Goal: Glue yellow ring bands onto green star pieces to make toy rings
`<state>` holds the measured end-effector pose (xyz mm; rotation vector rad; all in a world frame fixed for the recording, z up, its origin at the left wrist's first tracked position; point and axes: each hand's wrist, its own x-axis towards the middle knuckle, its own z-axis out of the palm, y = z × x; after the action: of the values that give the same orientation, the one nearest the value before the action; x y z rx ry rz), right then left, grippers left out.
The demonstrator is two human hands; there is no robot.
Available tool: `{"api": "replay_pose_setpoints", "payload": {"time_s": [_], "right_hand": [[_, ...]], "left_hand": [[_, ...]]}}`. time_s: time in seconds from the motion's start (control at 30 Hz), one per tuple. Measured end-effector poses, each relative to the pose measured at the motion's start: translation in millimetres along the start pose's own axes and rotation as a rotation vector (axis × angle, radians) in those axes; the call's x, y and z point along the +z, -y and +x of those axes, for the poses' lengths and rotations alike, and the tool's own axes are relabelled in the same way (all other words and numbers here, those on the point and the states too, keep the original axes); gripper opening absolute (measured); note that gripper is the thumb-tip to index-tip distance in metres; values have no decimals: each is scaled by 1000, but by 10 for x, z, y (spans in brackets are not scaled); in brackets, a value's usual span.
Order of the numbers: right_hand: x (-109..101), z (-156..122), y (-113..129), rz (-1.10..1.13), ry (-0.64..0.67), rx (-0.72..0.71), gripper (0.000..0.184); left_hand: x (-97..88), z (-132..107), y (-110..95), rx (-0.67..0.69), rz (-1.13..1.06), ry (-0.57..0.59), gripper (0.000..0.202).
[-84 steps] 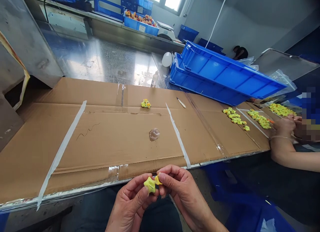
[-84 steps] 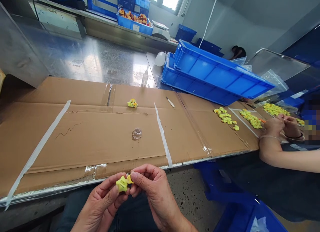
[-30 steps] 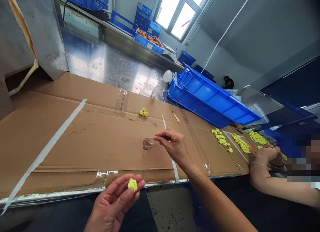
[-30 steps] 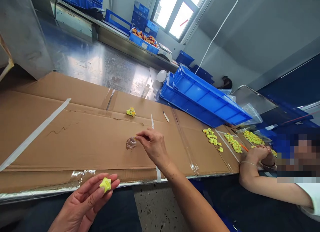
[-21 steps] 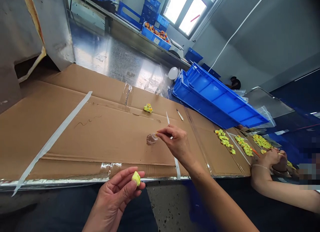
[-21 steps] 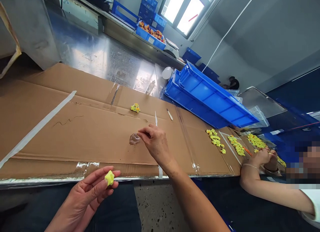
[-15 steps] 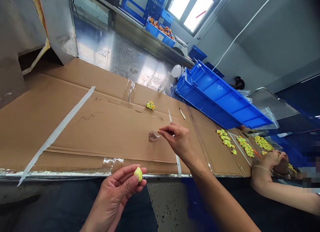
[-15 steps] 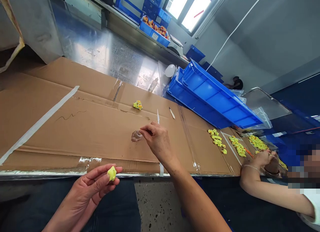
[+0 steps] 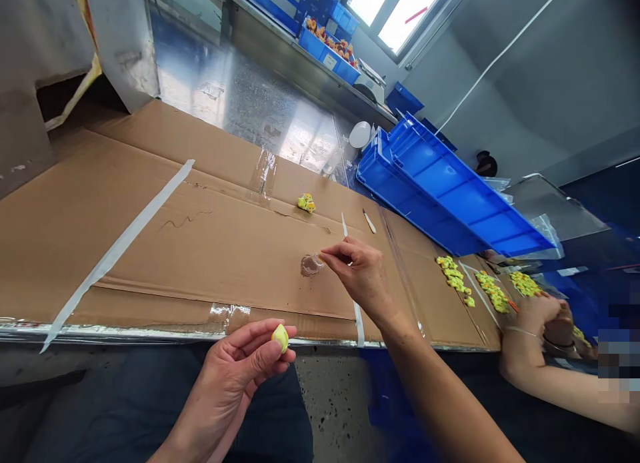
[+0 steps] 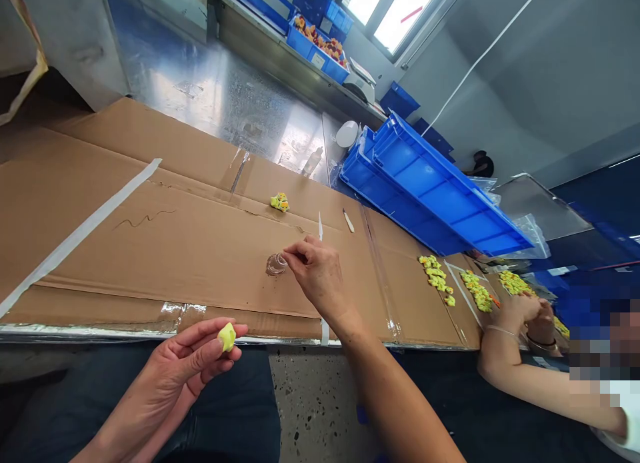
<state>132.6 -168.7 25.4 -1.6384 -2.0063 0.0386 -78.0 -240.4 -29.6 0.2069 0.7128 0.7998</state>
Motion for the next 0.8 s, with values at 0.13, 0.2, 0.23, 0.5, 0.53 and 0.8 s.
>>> {"api": "replay_pose_setpoints", "payload": {"time_s": [0.13, 0.2, 0.23, 0.5, 0.53, 0.8], "right_hand": [[-5, 3, 9, 1, 9, -3, 10], [-5, 2, 10, 4, 11, -1, 10], [-5, 1, 8, 5, 11, 1, 10], [-76, 22, 60, 42, 8, 57, 10], [-97, 28, 74, 53, 7, 73, 10], [-190, 63, 101, 255, 21, 260, 16]], "left_hand": [[-2, -1, -3, -6, 20, 18, 22], [1, -2, -7, -7, 25, 20, 21], [3, -3, -8, -4, 25, 18, 21], [-4, 0, -7, -8, 29, 16, 22], [-1, -3, -7, -9, 29, 17, 22], [80, -47, -10, 38, 41, -2, 22]]}}
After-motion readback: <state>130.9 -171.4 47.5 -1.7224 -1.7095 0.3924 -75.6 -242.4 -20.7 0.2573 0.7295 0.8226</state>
